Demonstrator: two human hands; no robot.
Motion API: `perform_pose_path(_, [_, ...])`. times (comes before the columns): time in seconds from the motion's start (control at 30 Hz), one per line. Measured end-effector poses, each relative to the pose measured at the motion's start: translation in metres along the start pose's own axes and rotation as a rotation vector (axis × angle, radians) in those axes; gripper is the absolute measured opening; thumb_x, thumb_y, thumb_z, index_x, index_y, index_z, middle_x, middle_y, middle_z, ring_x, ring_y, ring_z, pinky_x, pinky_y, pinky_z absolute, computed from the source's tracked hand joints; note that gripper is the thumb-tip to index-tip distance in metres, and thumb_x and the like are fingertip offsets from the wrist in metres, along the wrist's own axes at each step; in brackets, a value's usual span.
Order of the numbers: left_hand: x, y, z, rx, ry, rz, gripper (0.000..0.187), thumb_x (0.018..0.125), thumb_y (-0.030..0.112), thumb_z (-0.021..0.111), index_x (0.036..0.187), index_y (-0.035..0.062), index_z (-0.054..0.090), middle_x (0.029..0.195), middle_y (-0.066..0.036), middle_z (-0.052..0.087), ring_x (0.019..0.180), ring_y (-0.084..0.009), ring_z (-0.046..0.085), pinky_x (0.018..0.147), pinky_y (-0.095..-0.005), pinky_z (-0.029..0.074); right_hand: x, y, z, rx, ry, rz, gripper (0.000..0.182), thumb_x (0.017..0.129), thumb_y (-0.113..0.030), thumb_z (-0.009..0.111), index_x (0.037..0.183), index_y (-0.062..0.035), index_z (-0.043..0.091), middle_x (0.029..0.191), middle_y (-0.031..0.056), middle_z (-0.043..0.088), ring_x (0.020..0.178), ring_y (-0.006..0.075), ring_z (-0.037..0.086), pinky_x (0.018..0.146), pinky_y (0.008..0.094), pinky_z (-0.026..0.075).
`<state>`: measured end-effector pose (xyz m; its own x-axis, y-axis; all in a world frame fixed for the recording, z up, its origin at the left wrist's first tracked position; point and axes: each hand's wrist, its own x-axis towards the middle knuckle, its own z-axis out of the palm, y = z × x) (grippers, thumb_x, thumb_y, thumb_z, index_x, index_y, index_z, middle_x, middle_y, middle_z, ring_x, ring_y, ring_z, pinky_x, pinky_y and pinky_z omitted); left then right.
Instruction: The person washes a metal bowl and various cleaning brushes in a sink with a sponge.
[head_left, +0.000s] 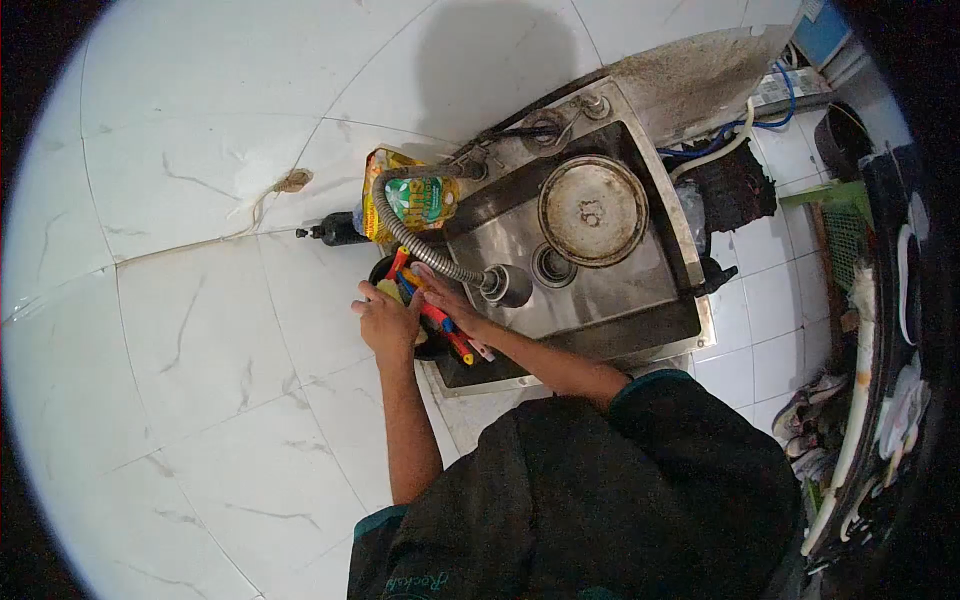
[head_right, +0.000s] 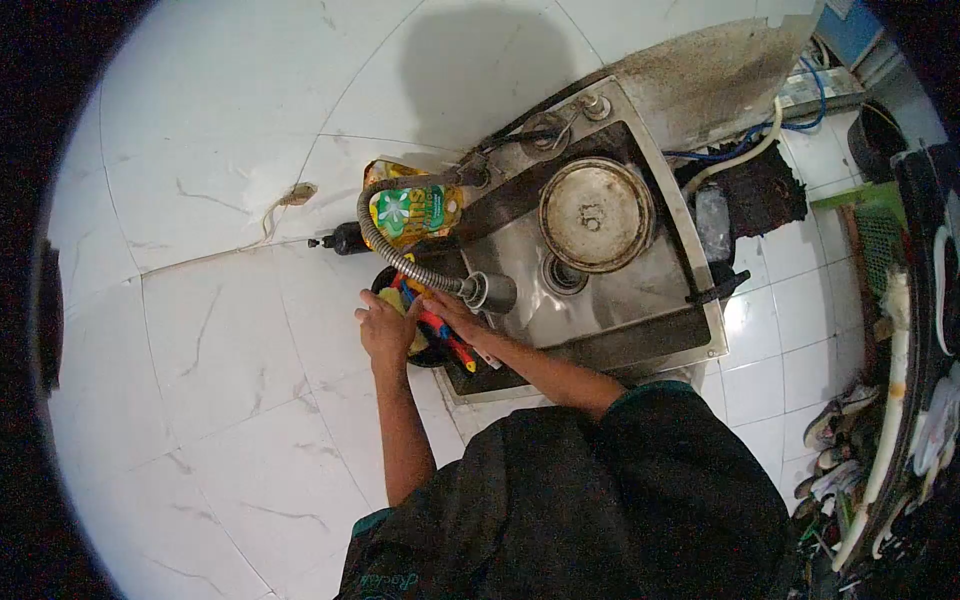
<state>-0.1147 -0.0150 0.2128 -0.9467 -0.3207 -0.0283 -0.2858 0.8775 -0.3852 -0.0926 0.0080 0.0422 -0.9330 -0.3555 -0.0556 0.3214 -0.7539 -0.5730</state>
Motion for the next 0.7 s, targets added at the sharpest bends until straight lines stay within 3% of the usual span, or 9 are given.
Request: perform_pose_path(0.7, [-0.001, 0.006, -0.009, 0.036, 0.010, 0.003, 0.095, 0.069, 0.052, 0.077, 0.127, -0.0076, 0.030, 0.102, -0.028, 0.051, 0.079, -0.0390, 0.066, 0.063, -0.0393, 0.056, 0.003, 0.012, 0.000, 0.005, 0.007, -0.048, 0.069, 0.092, -0.044, 0.054, 0.142, -0.0005, 0.034, 0.145, 0.0129, 0.037, 0.136, 0.0219, 0.032, 0.114, 0.0336, 0.019])
